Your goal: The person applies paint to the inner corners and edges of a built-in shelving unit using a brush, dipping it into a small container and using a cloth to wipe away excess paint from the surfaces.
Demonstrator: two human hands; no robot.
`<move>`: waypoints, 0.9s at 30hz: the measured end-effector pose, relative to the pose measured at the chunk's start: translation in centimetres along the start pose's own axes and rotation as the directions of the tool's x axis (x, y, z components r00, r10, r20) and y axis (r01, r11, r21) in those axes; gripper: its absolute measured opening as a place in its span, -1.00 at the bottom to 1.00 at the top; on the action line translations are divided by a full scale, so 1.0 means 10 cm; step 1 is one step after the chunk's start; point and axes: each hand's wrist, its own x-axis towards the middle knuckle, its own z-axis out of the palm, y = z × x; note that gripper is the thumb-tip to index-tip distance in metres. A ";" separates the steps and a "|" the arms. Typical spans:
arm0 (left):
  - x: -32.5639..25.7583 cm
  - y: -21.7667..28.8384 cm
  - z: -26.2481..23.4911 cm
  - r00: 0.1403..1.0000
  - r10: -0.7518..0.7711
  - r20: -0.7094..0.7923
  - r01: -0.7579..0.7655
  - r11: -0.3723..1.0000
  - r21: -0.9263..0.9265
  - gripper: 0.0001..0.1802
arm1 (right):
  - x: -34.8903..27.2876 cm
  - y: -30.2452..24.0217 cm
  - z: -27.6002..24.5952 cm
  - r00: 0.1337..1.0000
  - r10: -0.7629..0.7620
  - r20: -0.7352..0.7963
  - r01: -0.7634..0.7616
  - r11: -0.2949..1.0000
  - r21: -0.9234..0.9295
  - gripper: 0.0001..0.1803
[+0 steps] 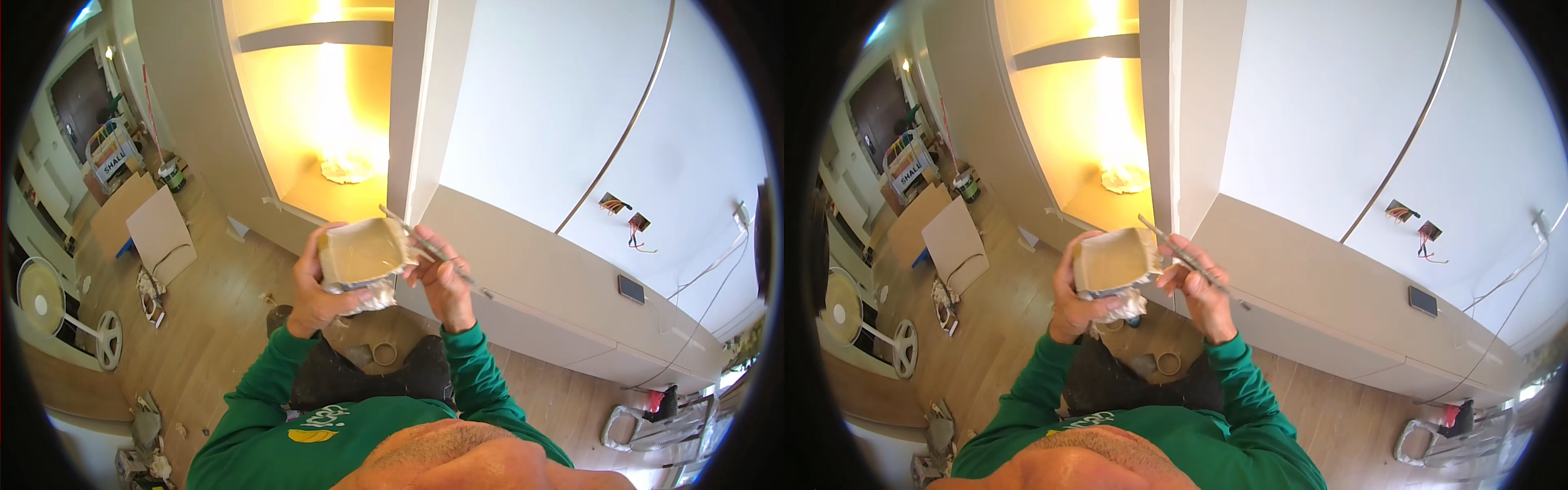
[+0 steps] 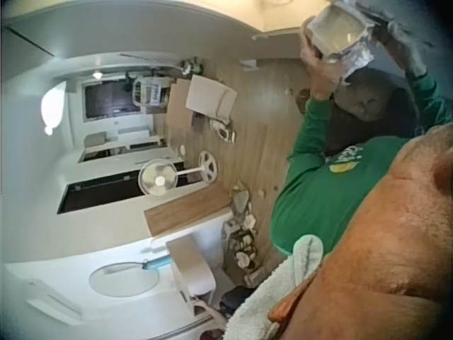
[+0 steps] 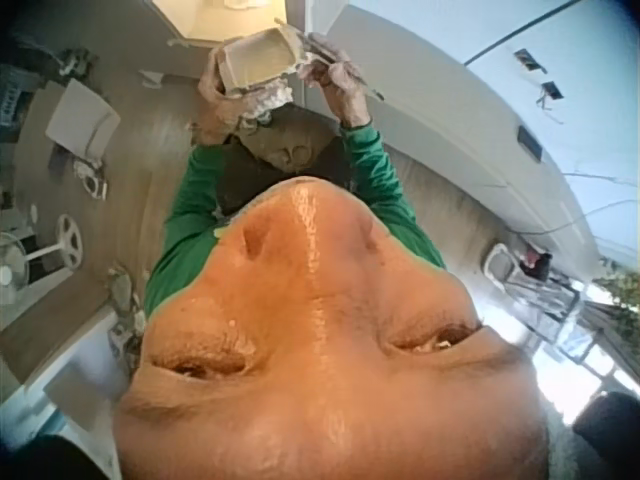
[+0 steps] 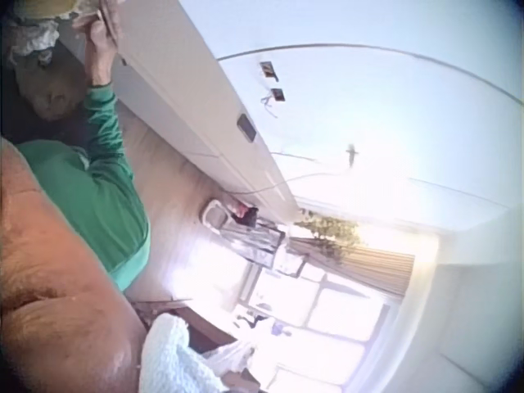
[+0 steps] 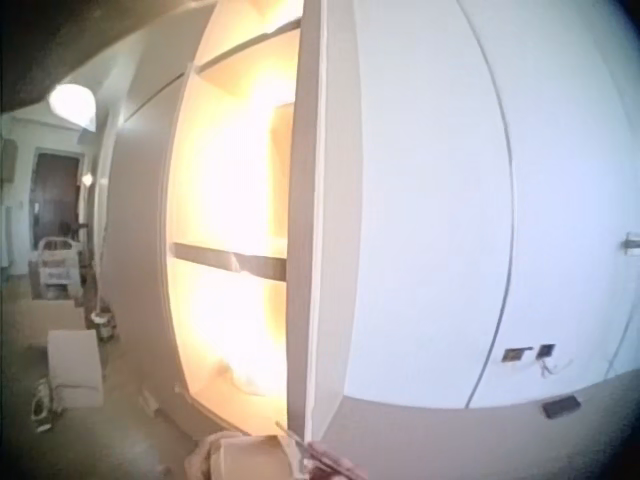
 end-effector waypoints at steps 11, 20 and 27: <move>0.02 -0.08 0.20 0.968 -0.123 0.219 0.129 0.992 -0.013 0.00 | -0.15 -0.12 0.14 0.997 0.069 0.021 -0.070 0.994 0.089 0.32; 0.03 0.01 0.11 0.869 -0.377 0.321 0.390 0.920 0.023 -0.33 | -0.26 -0.36 0.07 0.984 -0.060 -0.166 0.081 0.989 0.124 0.10; 1.13 0.93 -0.32 0.984 -0.104 -0.144 0.113 0.992 0.055 -0.65 | -0.35 -0.65 -0.15 0.954 -0.196 -0.225 0.196 0.980 -0.023 0.10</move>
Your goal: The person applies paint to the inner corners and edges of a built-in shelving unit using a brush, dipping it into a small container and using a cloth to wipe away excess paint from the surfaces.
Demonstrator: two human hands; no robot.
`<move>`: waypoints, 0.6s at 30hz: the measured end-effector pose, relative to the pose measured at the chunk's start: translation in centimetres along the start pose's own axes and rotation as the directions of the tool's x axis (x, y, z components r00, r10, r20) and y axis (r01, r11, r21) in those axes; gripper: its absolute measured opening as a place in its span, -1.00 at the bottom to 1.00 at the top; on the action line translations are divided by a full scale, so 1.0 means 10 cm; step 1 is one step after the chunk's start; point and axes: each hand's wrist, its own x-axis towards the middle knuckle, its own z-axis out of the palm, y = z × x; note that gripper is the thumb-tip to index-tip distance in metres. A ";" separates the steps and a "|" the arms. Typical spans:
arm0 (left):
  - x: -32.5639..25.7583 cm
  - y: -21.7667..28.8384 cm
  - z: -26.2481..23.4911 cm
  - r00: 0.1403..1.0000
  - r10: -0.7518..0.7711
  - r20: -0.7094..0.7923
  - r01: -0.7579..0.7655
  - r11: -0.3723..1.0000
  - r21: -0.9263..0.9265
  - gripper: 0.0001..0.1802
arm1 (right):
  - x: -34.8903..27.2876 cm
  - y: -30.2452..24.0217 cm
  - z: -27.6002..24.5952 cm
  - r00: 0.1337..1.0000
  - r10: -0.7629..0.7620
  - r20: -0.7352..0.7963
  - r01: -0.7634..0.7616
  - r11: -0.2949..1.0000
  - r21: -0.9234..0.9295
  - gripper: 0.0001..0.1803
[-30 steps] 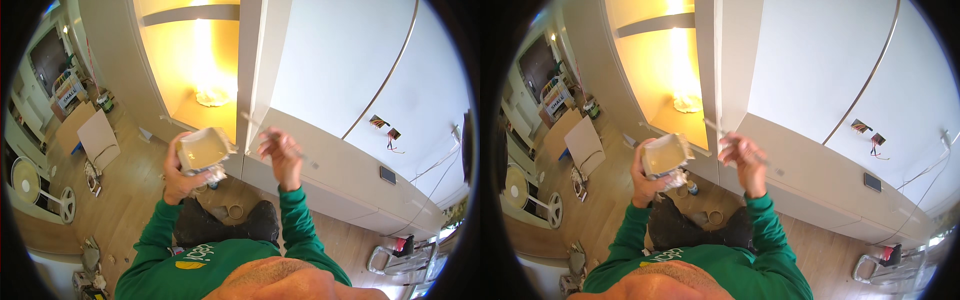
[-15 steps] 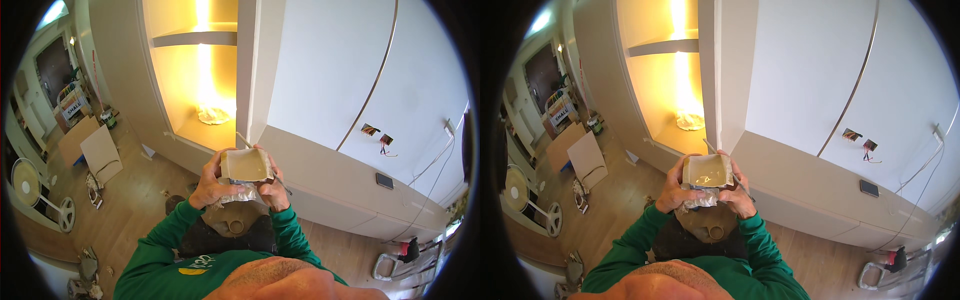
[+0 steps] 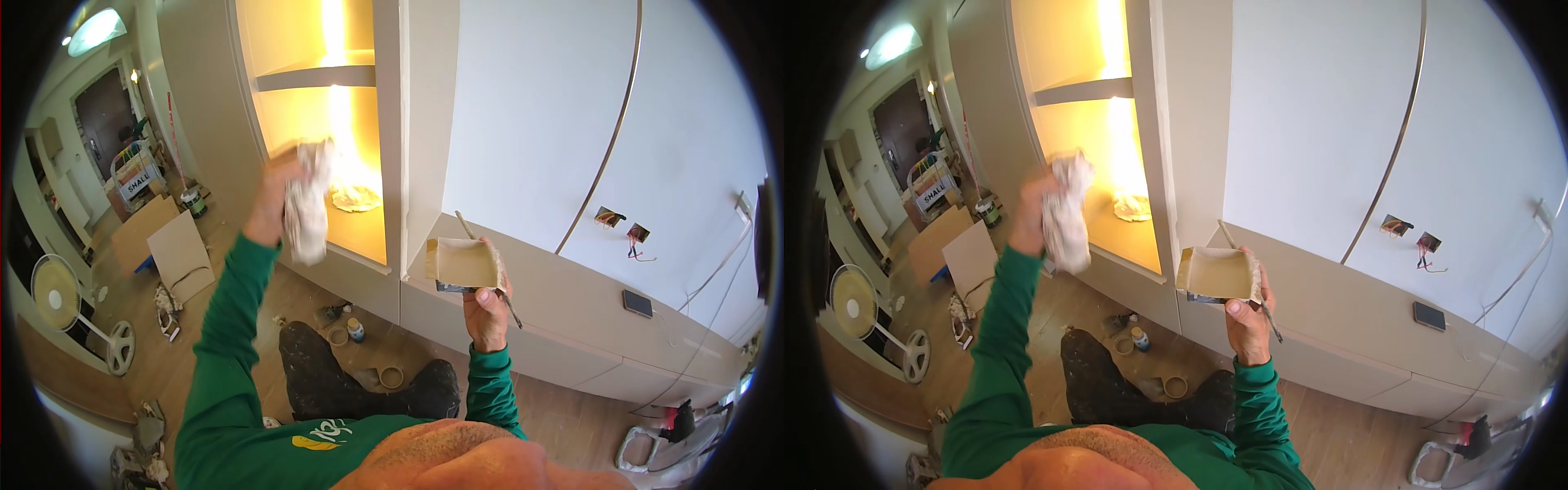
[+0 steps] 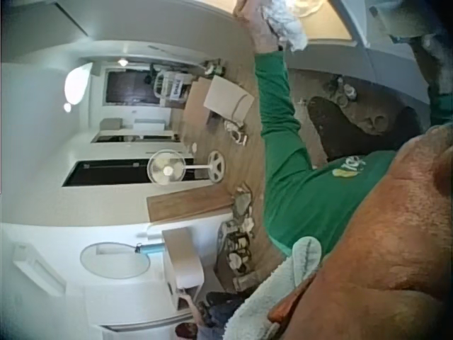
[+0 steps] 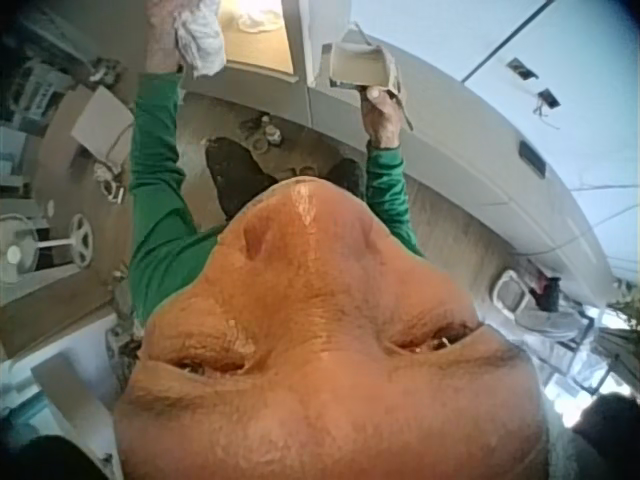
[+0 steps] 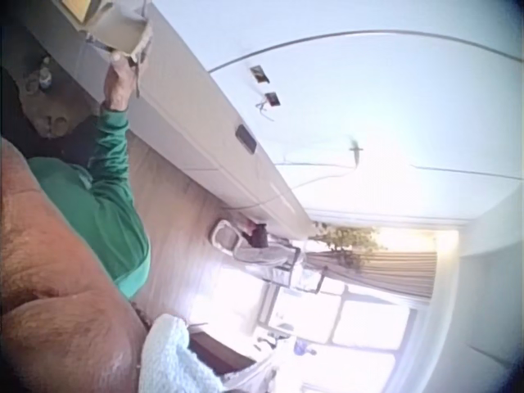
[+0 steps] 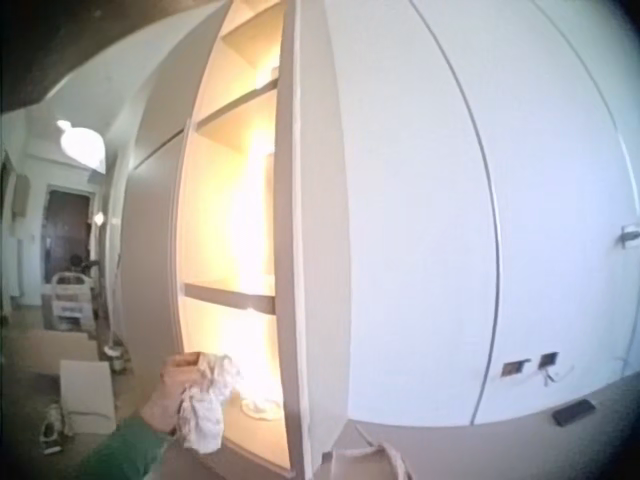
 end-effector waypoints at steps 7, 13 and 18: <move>1.38 1.37 0.90 0.190 0.914 0.359 -0.806 -0.063 0.589 -0.72 | -0.04 0.02 -0.02 0.999 0.032 -0.031 -0.030 0.996 0.086 0.10; 1.59 1.36 1.23 0.168 0.891 0.421 -0.765 -0.151 0.626 -0.70 | 0.00 0.06 -0.24 0.997 0.014 -0.072 -0.010 0.998 0.061 0.08; 1.49 1.18 1.27 0.093 0.888 0.451 -0.784 -0.214 0.583 -0.67 | 0.06 0.06 -0.23 0.997 -0.014 -0.078 0.021 0.996 0.089 0.04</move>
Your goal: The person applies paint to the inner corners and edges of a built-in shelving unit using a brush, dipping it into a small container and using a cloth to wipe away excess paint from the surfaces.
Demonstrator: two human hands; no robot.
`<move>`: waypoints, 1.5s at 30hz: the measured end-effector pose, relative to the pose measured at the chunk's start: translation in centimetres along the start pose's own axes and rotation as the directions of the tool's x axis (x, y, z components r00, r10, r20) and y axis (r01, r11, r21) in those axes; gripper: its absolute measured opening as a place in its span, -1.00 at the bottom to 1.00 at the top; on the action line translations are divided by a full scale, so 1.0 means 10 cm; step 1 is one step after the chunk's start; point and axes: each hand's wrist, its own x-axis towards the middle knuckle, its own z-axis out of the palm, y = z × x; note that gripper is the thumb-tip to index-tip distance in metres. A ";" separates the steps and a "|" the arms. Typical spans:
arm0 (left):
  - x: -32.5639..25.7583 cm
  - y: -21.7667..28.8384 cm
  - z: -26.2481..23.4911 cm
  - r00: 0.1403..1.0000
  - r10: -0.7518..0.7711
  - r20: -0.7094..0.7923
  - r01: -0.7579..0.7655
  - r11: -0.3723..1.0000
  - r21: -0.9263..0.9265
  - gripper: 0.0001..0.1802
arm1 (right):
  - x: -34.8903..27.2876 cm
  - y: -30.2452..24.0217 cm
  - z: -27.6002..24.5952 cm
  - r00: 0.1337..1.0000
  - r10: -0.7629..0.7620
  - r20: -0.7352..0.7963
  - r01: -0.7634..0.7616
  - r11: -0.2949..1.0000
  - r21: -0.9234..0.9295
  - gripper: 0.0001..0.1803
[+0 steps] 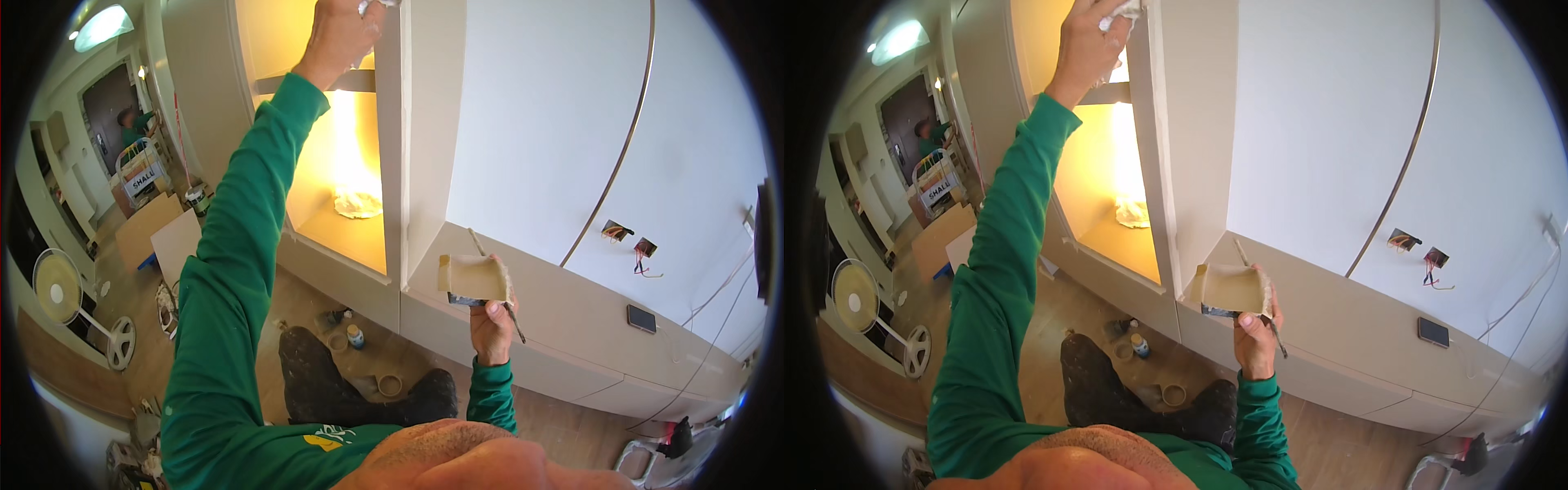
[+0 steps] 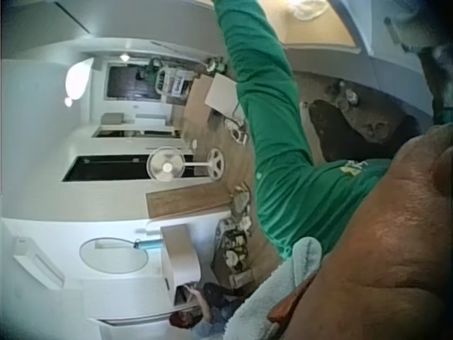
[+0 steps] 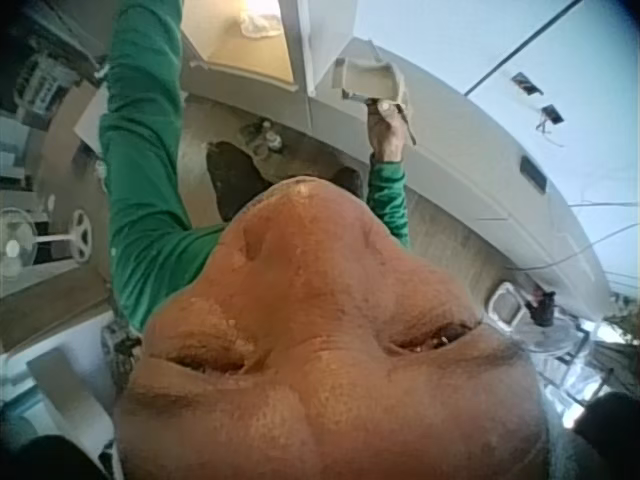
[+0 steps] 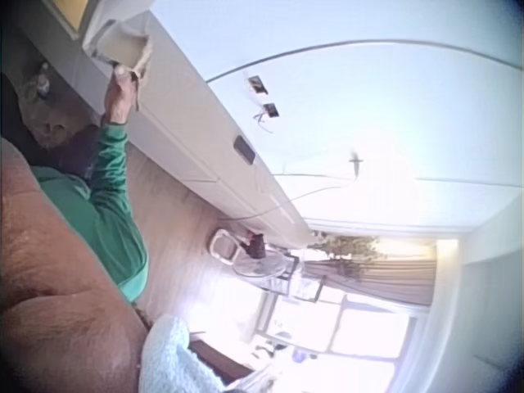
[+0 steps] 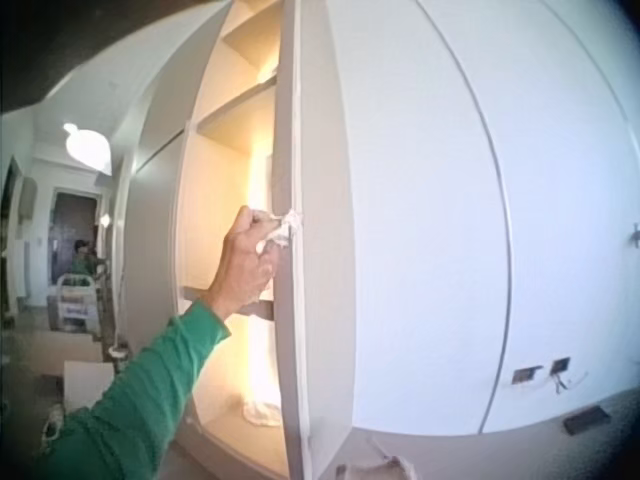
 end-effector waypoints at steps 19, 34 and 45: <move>-2.08 0.91 0.11 0.927 -0.345 0.149 0.367 0.917 -0.159 -0.53 | -0.03 -0.06 -0.10 0.997 -0.022 -0.081 0.015 0.996 -0.088 0.10; -3.66 1.98 -1.12 0.211 -0.671 0.710 0.916 -0.118 -0.384 -0.72 | -0.16 0.09 0.20 0.996 0.088 -0.029 -0.091 0.978 -0.190 0.18; -2.82 2.05 -1.81 0.212 -0.582 0.785 0.940 -0.099 -0.327 0.21 | -0.46 0.82 0.69 0.932 0.325 0.160 -0.294 0.937 -0.190 0.23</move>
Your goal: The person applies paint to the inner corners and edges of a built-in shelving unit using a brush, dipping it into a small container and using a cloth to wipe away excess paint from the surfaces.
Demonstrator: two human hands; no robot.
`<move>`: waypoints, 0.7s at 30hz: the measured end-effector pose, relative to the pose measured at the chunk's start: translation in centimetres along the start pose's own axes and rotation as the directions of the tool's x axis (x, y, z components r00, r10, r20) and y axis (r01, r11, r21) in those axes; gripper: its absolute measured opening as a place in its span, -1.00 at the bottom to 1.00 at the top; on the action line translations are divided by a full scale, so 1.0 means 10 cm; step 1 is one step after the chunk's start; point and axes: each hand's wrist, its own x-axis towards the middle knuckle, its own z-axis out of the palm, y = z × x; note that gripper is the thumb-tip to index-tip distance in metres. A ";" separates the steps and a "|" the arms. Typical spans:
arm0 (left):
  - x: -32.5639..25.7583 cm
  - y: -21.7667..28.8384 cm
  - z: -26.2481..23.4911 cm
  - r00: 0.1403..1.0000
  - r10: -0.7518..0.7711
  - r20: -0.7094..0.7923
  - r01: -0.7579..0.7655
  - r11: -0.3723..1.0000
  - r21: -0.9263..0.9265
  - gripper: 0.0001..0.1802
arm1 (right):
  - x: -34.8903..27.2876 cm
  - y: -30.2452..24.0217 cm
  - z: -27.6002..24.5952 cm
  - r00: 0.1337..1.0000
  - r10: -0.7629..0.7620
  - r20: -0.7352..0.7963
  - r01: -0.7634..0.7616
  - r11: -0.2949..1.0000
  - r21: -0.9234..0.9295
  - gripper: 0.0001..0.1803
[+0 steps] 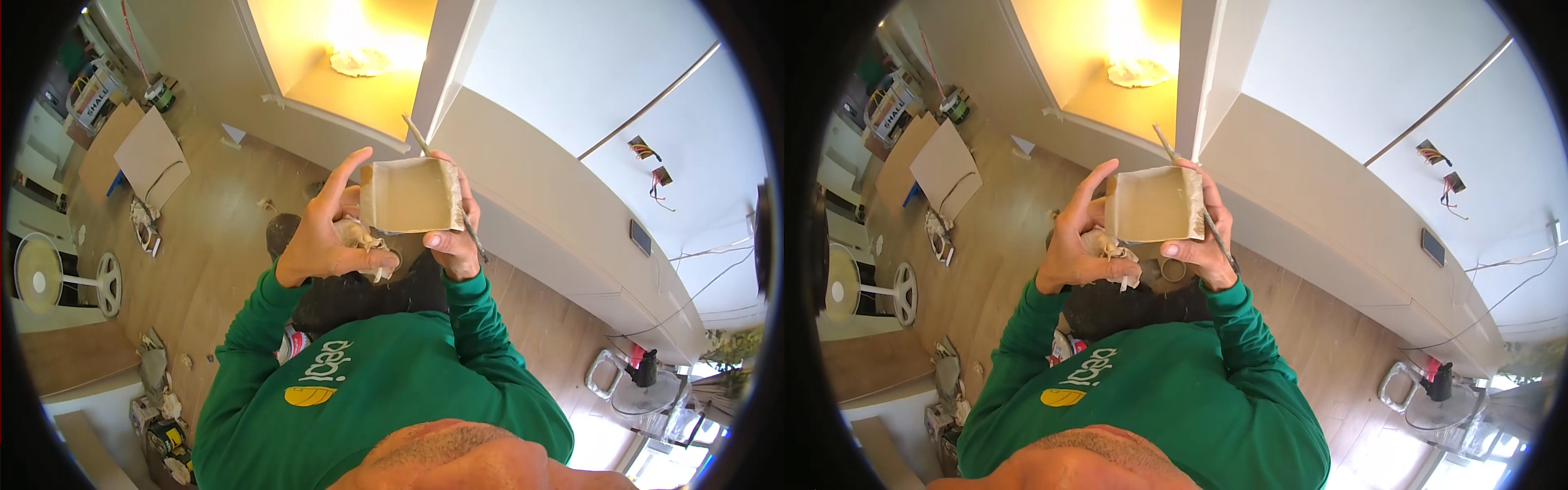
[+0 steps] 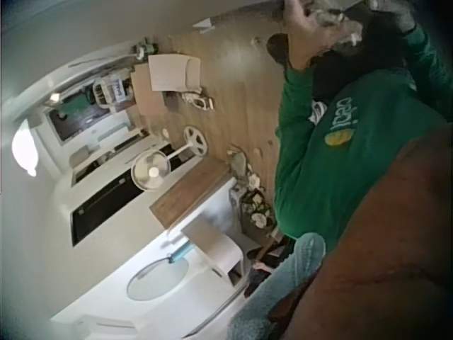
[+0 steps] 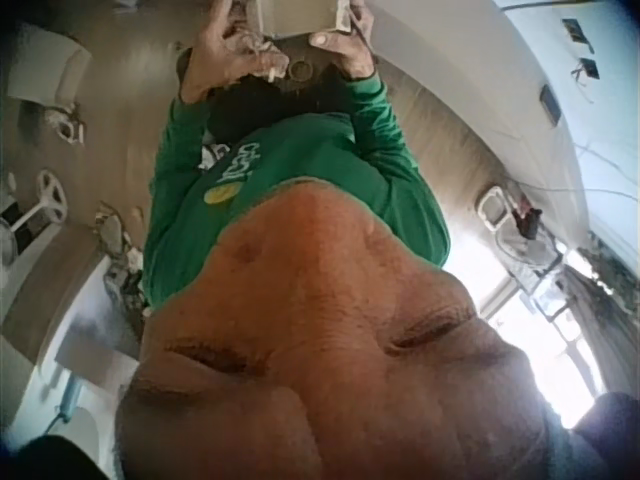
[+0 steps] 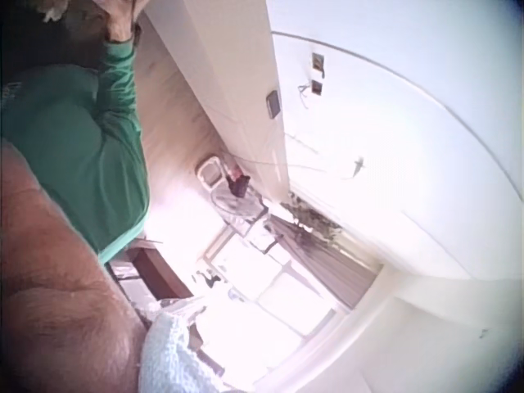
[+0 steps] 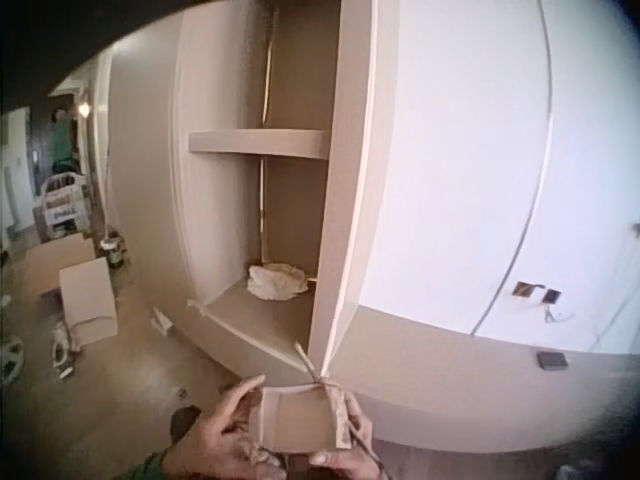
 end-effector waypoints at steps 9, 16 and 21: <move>-0.19 -0.13 -0.22 0.986 -0.164 -0.007 0.163 0.983 -0.085 0.19 | -0.05 0.31 0.10 0.994 0.023 0.102 -0.023 1.000 -0.006 0.29; -0.26 -0.13 -0.36 0.981 -0.161 -0.110 0.157 0.987 -0.044 0.06 | -0.12 0.33 -0.01 0.987 -0.123 0.106 0.129 0.990 -0.050 0.08; -0.23 -0.36 -0.51 0.984 -0.022 -0.177 0.048 0.988 0.144 0.00 | -0.16 -0.28 -0.19 0.961 -0.139 -0.240 0.036 0.921 -0.388 -0.51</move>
